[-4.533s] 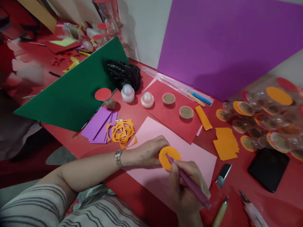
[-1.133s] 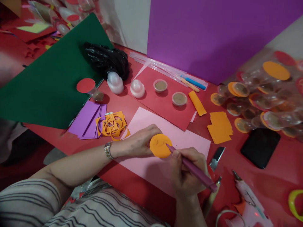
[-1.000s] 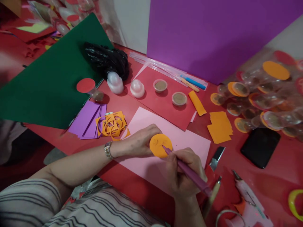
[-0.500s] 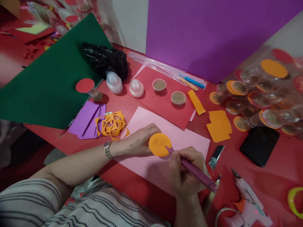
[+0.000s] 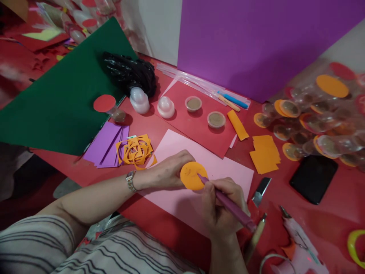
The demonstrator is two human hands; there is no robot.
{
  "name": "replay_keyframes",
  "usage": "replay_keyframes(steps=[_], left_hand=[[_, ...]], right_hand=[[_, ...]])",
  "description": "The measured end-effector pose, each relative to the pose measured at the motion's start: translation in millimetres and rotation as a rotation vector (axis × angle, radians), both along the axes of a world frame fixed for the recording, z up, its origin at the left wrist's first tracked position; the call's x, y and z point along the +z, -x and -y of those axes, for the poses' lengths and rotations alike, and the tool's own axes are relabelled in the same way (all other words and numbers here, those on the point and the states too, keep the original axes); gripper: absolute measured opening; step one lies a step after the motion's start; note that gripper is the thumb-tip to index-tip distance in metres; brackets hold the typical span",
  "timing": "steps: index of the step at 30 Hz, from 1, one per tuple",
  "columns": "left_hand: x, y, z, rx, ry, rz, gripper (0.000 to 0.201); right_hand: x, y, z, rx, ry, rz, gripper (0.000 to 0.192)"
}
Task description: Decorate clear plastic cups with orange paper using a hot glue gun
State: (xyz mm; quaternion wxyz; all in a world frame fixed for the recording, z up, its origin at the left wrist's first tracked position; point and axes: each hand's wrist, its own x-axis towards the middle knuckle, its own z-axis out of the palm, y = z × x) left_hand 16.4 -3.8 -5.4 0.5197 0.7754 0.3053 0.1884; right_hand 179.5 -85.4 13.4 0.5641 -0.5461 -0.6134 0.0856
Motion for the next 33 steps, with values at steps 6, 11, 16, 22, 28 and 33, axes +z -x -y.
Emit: replay_keyframes(steps=[6, 11, 16, 22, 28, 33], left_hand=[[-1.9, 0.6, -0.5, -0.007, -0.012, 0.017, 0.035], [-0.6, 0.5, -0.2, 0.003, -0.012, 0.001, 0.036], [-0.4, -0.1, 0.6, 0.015, -0.01, 0.001, 0.037], [-2.2, 0.4, 0.4, 0.01, -0.026, 0.005, 0.037], [-2.9, 1.5, -0.1, 0.001, -0.032, 0.021, 0.034], [-2.4, 1.9, 0.0, -0.01, -0.023, 0.017, 0.029]], right_hand=[[-0.7, 2.5, 2.0, 0.007, 0.032, -0.06, 0.015], [-2.2, 3.1, 3.1, 0.024, 0.046, -0.04, 0.015], [-1.2, -0.4, 0.9, -0.004, 0.006, -0.001, 0.014], [-1.9, 0.5, 2.1, -0.001, 0.01, -0.032, 0.015], [-1.1, -0.3, 2.0, -0.008, -0.013, -0.077, 0.014], [-2.4, -3.6, -0.4, -0.08, -0.064, -0.087, 0.007]])
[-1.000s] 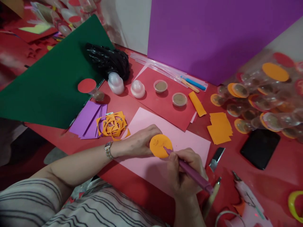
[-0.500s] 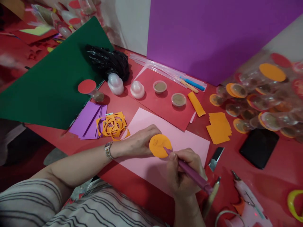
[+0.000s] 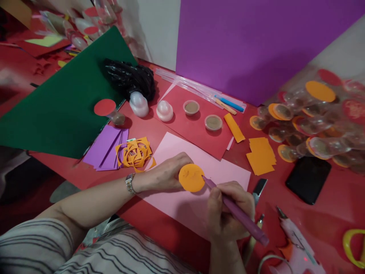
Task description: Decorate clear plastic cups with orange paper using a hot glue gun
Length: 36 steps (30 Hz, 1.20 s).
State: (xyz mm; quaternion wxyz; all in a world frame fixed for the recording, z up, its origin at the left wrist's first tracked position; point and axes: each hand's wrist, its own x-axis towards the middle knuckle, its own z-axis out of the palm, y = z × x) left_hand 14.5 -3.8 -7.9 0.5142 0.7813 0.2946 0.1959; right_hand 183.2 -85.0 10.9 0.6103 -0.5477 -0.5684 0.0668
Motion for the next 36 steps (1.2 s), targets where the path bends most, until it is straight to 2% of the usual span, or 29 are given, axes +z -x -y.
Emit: replay_keyframes(steps=[3, 5, 10, 17, 27, 32, 36], left_hand=[[-0.1, 0.4, 0.2, 0.023, 0.002, -0.016, 0.031], [-0.5, 0.9, 0.2, 0.056, -0.003, -0.024, 0.034], [-0.8, 2.4, 0.2, 0.097, -0.006, -0.042, 0.03], [-3.3, 2.2, -0.5, 0.072, -0.016, -0.03, 0.031], [-2.4, 2.3, -0.6, 0.066, -0.012, -0.035, 0.033], [-1.6, 1.7, -0.3, 0.08, -0.009, -0.038, 0.033], [-0.5, 1.5, 0.3, 0.091, 0.005, -0.033, 0.034]], right_hand=[[-4.1, -1.5, 0.3, -0.098, -0.005, -0.066, 0.012], [-5.2, -1.2, 1.6, -0.109, -0.006, -0.101, 0.016], [-1.7, 3.9, 6.9, -0.151, 0.115, -0.248, 0.016], [-1.2, 5.0, 6.4, -0.009, 0.14, -0.264, 0.011], [-2.4, 4.1, 9.5, 0.033, 0.18, -0.19, 0.01], [-2.5, 3.1, 8.2, -0.021, 0.156, -0.01, 0.012], [-2.0, 4.9, 4.1, 0.0, 0.103, 0.093, 0.011]])
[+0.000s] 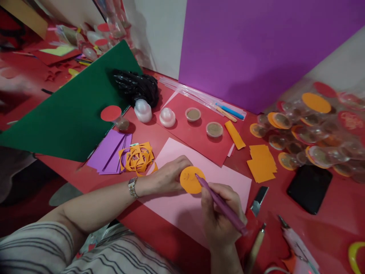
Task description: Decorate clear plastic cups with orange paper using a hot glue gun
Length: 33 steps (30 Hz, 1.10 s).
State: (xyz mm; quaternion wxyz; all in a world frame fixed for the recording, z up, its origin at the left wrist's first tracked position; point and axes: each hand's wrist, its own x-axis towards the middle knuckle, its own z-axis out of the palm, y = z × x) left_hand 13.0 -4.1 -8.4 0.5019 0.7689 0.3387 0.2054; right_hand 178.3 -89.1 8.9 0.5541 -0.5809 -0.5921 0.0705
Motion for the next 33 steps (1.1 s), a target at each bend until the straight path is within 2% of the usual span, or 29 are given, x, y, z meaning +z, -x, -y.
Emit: replay_keyframes(steps=[4, 15, 24, 33], left_hand=[[-0.3, -0.3, 0.7, 0.01, -0.002, 0.009, 0.034], [-2.2, -1.2, 0.2, 0.003, -0.007, -0.008, 0.035], [-1.4, -2.0, 0.1, 0.015, 0.004, -0.006, 0.036], [0.5, -0.6, 1.2, 0.012, 0.007, 0.008, 0.035]], right_hand=[[1.1, 2.1, -4.9, 0.017, -0.07, 0.071, 0.012], [3.1, 3.3, -13.5, -0.02, -0.131, 0.203, 0.009], [4.3, 5.6, -10.5, -0.02, -0.055, 0.183, 0.005], [7.7, 12.4, -3.2, 0.114, -0.048, 0.233, 0.008]])
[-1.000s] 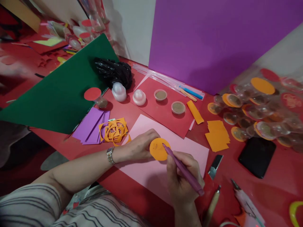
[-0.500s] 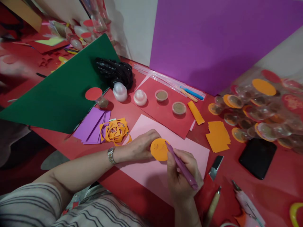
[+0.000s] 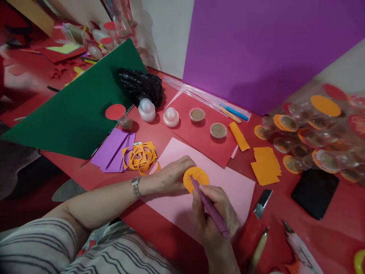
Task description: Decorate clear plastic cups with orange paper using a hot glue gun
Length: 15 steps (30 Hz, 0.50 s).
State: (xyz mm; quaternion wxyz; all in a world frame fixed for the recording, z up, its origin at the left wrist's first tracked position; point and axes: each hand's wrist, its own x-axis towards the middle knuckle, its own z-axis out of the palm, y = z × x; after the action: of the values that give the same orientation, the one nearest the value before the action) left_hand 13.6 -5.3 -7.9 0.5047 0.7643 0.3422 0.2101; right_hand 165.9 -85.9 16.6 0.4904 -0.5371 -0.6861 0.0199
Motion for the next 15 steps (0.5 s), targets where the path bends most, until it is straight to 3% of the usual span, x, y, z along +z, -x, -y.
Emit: replay_keyframes(steps=[15], left_hand=[[2.2, 1.5, -0.9, -0.028, 0.016, -0.004, 0.029]], right_hand=[[0.5, -1.9, 6.8, 0.049, 0.061, -0.036, 0.01]])
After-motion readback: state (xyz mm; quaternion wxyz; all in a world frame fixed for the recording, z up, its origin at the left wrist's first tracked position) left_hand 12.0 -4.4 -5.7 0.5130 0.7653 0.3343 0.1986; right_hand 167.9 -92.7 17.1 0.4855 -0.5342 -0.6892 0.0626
